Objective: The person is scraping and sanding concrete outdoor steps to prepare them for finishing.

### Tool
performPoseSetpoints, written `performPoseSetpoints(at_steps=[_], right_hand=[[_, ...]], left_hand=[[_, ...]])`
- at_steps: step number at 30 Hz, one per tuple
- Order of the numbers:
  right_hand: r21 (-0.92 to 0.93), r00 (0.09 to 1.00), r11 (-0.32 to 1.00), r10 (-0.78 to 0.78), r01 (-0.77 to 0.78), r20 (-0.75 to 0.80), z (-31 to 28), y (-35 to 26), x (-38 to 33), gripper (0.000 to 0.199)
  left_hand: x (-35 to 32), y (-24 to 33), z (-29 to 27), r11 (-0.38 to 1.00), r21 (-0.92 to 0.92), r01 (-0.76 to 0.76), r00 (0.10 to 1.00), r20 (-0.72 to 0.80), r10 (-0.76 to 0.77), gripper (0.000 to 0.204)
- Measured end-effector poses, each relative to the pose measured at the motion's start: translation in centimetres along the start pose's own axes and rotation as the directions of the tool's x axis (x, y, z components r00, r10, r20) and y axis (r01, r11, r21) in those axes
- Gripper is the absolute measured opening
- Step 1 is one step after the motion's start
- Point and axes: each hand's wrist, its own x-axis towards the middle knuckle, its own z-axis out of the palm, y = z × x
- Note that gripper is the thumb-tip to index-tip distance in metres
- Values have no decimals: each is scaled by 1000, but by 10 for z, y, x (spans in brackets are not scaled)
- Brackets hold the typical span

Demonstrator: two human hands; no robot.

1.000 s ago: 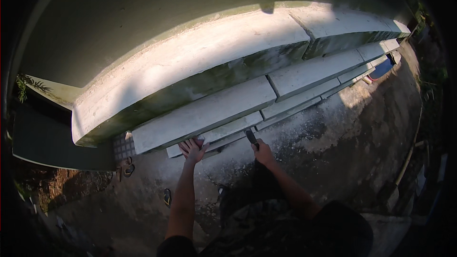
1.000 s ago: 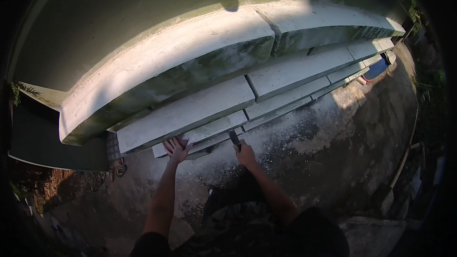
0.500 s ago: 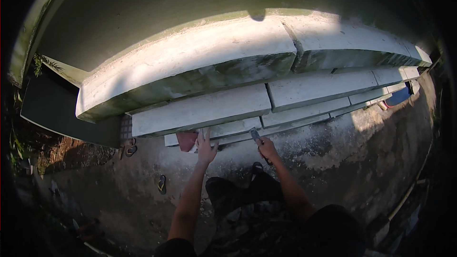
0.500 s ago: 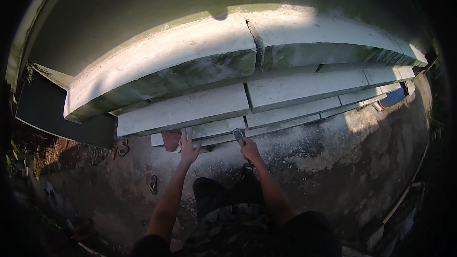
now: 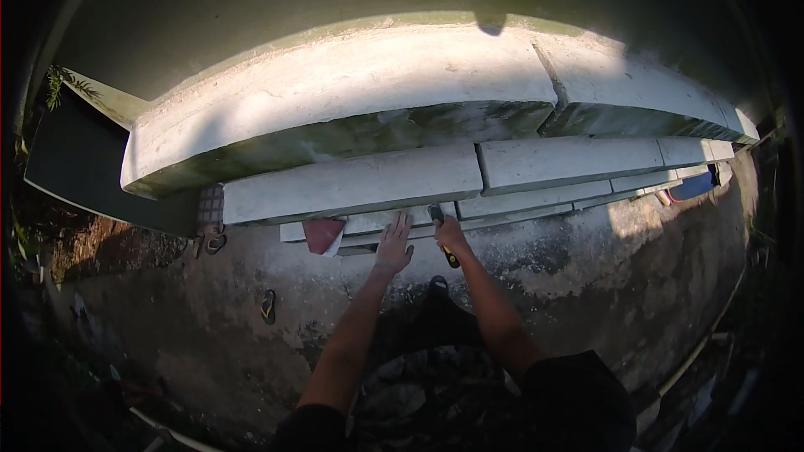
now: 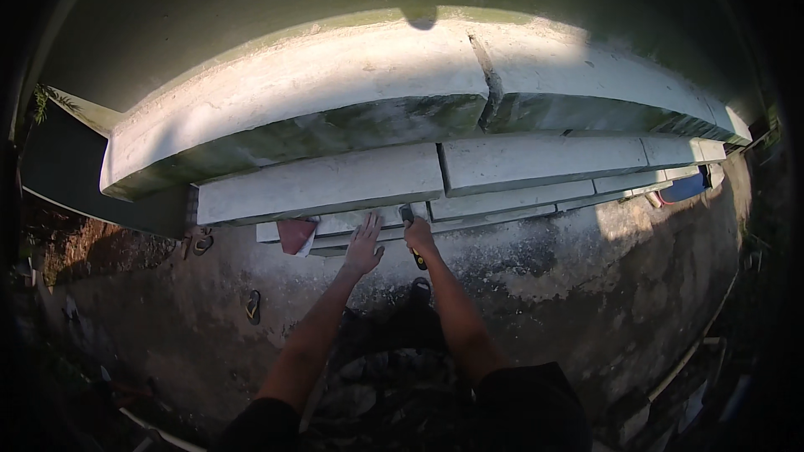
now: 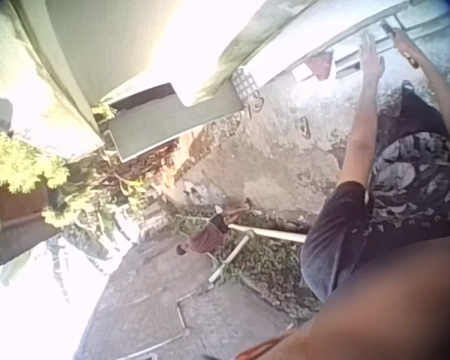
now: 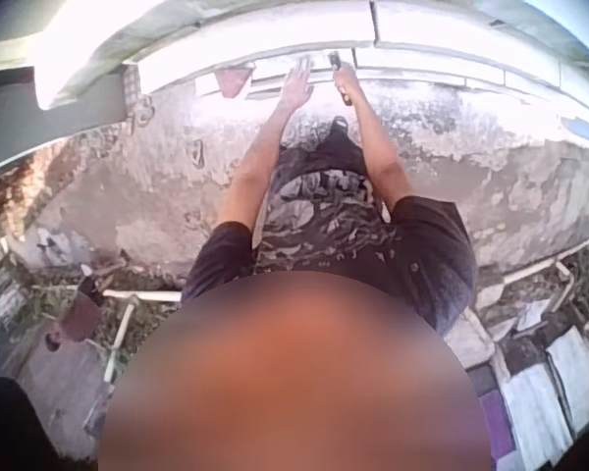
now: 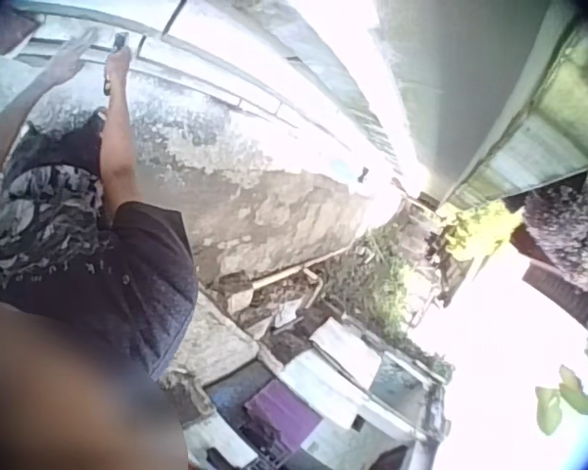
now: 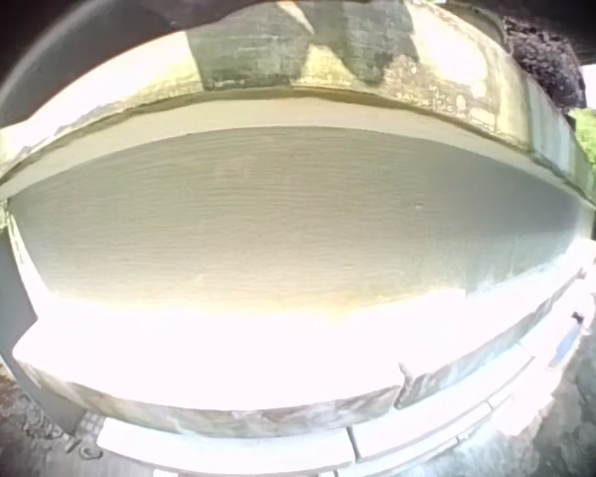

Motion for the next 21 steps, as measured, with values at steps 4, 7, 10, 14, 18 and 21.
performPoseSetpoints(at_steps=[4,7,10,14,18,21], right_hand=[[109,985,988,97,-113,141,-9,-10,-2,20],[22,994,997,68,-70,81,0,-9,-15,19],[53,998,997,51,-50,-23,4,-7,-14,19],[83,999,996,20,-18,-28,12,-6,-14,20],[51,998,998,24,-21,-56,19,-9,-21,22],[117,996,989,86,-85,-7,14,-12,2,25]], left_hand=[[-2,-3,16,998,60,33,999,22,-34,90],[1,-1,18,995,58,83,996,5,-84,96],[2,5,17,993,68,92,995,44,-95,99],[1,7,17,990,93,108,993,29,-111,103],[0,3,16,987,72,142,988,56,-147,105],[9,9,17,986,55,155,982,104,-160,105]])
